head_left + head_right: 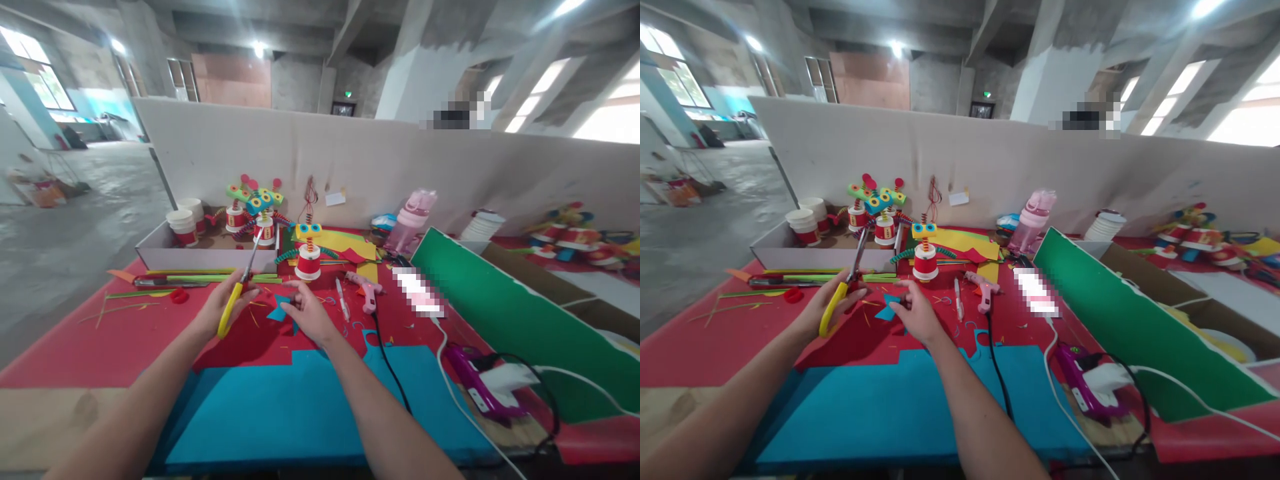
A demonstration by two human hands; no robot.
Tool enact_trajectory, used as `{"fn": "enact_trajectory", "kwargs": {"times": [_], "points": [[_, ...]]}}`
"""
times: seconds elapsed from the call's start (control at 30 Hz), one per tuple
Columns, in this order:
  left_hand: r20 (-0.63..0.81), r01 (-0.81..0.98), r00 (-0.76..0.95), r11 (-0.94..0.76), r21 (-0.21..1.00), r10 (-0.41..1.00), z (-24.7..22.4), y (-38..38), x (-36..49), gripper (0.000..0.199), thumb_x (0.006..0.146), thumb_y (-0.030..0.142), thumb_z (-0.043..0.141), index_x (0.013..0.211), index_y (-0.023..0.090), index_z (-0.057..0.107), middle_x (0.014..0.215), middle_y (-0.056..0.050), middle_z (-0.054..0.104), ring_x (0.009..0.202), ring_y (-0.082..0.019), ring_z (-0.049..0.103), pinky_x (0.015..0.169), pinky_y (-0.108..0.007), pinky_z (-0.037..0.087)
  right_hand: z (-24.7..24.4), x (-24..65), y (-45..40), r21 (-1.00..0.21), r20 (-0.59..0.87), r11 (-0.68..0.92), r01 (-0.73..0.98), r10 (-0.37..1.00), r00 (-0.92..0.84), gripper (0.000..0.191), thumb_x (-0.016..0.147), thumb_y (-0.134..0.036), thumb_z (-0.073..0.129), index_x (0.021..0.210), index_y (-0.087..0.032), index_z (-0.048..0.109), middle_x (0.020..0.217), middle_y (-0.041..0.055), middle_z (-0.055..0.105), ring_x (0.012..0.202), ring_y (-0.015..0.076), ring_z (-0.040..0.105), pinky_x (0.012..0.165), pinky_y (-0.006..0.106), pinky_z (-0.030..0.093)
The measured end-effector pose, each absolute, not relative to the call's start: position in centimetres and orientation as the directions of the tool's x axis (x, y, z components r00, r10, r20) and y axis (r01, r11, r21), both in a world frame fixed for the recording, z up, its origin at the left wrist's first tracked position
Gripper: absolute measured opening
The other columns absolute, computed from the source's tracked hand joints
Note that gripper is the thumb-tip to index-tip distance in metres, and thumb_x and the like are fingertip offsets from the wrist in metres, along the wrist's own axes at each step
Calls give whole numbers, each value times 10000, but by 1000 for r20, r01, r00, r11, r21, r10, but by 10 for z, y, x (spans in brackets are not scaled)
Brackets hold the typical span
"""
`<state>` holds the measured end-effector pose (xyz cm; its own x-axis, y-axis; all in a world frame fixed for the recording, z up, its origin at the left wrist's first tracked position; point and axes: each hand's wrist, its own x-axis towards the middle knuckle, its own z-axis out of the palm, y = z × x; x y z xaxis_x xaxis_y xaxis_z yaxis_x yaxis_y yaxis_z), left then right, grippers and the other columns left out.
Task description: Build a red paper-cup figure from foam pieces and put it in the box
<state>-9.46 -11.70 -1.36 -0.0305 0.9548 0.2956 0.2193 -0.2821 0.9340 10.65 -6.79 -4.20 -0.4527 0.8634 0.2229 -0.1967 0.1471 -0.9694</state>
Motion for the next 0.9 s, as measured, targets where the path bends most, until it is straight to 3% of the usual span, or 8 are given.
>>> {"fn": "enact_trajectory", "kwargs": {"times": [0.33, 0.5, 0.6, 0.73, 0.9], "points": [[190, 229, 179, -229, 946, 965, -12, -126, -78, 440, 789, 338, 677, 1168, 169, 532, 822, 3, 555, 726, -115, 539, 660, -250, 475, -40, 102, -77, -966, 250, 242, -92, 778, -577, 460, 786, -149, 635, 1232, -243, 573, 596, -95, 467, 544, 101, 421, 547, 225, 337], [231, 22, -57, -230, 973, 971, -21, -119, -69, 484, 749, 335, 713, 1159, 195, 496, 787, 36, 547, 670, -102, 575, 660, -256, 504, -37, 96, -78, -946, 226, 81, -313, 858, -461, 310, 756, -313, 720, 1034, -222, 618, 784, -33, 629, 737, 134, 595, 701, 258, 477], [260, -16, -194, -268, 963, 946, -24, -116, -63, 519, 728, 342, 730, 1153, 205, 466, 766, 48, 554, 655, -109, 601, 648, -256, 514, -37, 93, -79, -923, 126, -82, -375, 858, -498, 352, 721, -399, 753, 980, -219, 596, 800, -26, 660, 660, 131, 630, 672, 275, 520], [274, -14, -188, -282, 959, 943, -22, -118, -58, 524, 715, 342, 732, 1142, 208, 460, 743, 60, 538, 626, -105, 595, 618, -249, 508, -38, 92, -80, -918, 97, -109, -382, 870, -483, 311, 690, -406, 776, 861, -199, 619, 712, -43, 641, 555, 102, 591, 614, 253, 529], [266, 65, -130, -259, 964, 955, -20, -120, -55, 490, 738, 367, 697, 1142, 200, 476, 727, 56, 520, 588, -103, 568, 602, -253, 493, -39, 92, -77, -901, 64, -131, -415, 903, -425, 271, 655, -381, 792, 771, -196, 632, 712, -41, 624, 603, 104, 561, 608, 237, 514]]}}
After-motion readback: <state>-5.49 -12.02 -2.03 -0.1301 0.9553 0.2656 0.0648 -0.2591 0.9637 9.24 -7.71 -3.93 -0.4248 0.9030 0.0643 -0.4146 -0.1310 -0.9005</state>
